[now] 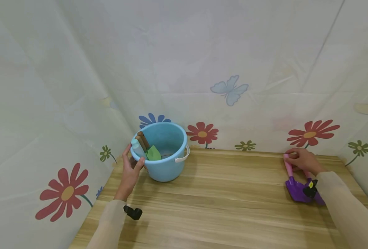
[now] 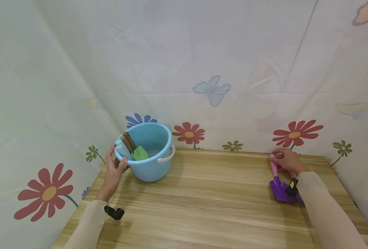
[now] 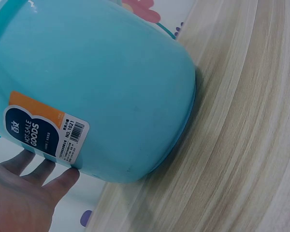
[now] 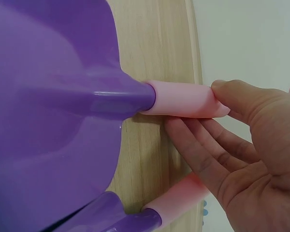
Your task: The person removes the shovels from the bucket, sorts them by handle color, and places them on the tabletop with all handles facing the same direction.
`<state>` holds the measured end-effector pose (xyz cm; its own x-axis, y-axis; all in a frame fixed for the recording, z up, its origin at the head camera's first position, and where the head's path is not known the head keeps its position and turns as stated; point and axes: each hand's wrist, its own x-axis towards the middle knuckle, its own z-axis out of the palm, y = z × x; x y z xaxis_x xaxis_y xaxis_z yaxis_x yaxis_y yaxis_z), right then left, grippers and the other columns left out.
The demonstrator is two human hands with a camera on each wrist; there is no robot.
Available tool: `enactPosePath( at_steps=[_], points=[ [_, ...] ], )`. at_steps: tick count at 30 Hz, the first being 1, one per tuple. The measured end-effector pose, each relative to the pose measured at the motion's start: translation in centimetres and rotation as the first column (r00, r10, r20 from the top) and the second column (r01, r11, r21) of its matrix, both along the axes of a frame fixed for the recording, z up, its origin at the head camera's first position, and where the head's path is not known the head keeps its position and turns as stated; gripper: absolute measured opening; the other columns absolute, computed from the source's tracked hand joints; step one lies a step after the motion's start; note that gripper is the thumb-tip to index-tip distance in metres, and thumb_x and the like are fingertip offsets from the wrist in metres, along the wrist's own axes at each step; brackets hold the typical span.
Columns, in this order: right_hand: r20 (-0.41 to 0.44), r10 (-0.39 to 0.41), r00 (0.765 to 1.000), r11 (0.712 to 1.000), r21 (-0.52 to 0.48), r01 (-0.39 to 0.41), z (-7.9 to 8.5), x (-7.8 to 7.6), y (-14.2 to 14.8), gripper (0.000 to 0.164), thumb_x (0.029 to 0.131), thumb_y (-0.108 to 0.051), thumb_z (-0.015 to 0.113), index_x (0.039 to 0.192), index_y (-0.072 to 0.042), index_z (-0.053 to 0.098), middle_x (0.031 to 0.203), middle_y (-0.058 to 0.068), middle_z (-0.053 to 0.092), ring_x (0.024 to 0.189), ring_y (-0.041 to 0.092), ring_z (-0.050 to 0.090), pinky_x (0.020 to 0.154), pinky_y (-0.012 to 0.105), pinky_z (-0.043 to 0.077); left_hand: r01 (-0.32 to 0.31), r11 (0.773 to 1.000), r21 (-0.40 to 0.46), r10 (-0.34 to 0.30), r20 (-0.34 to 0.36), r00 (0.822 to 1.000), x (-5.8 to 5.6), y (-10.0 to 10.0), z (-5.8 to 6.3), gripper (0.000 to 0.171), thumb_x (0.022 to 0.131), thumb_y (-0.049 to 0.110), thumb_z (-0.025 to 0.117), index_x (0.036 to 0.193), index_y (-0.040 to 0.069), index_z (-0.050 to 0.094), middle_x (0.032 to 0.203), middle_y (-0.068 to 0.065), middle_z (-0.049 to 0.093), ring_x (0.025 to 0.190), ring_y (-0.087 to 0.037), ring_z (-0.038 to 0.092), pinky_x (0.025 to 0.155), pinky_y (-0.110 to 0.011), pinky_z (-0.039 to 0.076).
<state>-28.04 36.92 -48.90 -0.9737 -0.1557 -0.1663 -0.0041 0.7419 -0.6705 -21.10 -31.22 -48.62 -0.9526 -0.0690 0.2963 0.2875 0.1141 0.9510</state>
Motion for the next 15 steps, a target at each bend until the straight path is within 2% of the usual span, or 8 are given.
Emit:
enactPosePath(
  at_steps=[6, 12, 15],
  points=[
    [0.005, -0.003, 1.0, 1.0, -0.011, 0.003, -0.03, 0.05, 0.02, 0.055, 0.104, -0.025, 0.065, 0.138, 0.015, 0.047, 0.12, 0.04, 0.061, 0.081, 0.025, 0.072, 0.07, 0.04, 0.062, -0.008, 1.0, -0.008, 0.008, 0.003, 1.0, -0.01, 0.02, 0.02, 0.077, 0.106, 0.024, 0.059, 0.162, 0.037, 0.007, 0.163, -0.017, 0.025, 0.147, -0.031, 0.033, 0.1, -0.025, 0.048],
    [0.003, -0.001, 1.0, 1.0, -0.005, 0.001, 0.1, 0.18, -0.08, 0.056, 0.104, -0.026, 0.065, 0.138, 0.014, 0.047, 0.121, 0.041, 0.059, 0.08, 0.025, 0.072, 0.07, 0.04, 0.062, -0.02, 0.999, -0.027, 0.021, 0.008, 1.0, -0.03, -0.03, 0.03, 0.078, 0.106, 0.024, 0.059, 0.162, 0.036, 0.006, 0.164, -0.02, 0.023, 0.148, -0.034, 0.032, 0.104, -0.032, 0.046],
    [0.008, -0.006, 1.0, 1.0, -0.005, 0.006, 0.15, 0.23, -0.12, 0.056, 0.104, -0.026, 0.065, 0.138, 0.014, 0.047, 0.122, 0.041, 0.059, 0.081, 0.025, 0.072, 0.07, 0.039, 0.062, -0.018, 1.0, -0.02, 0.018, 0.01, 1.0, 0.01, -0.02, 0.1, 0.078, 0.105, 0.024, 0.059, 0.162, 0.035, 0.006, 0.164, -0.02, 0.023, 0.148, -0.033, 0.032, 0.104, -0.029, 0.046]
  ],
)
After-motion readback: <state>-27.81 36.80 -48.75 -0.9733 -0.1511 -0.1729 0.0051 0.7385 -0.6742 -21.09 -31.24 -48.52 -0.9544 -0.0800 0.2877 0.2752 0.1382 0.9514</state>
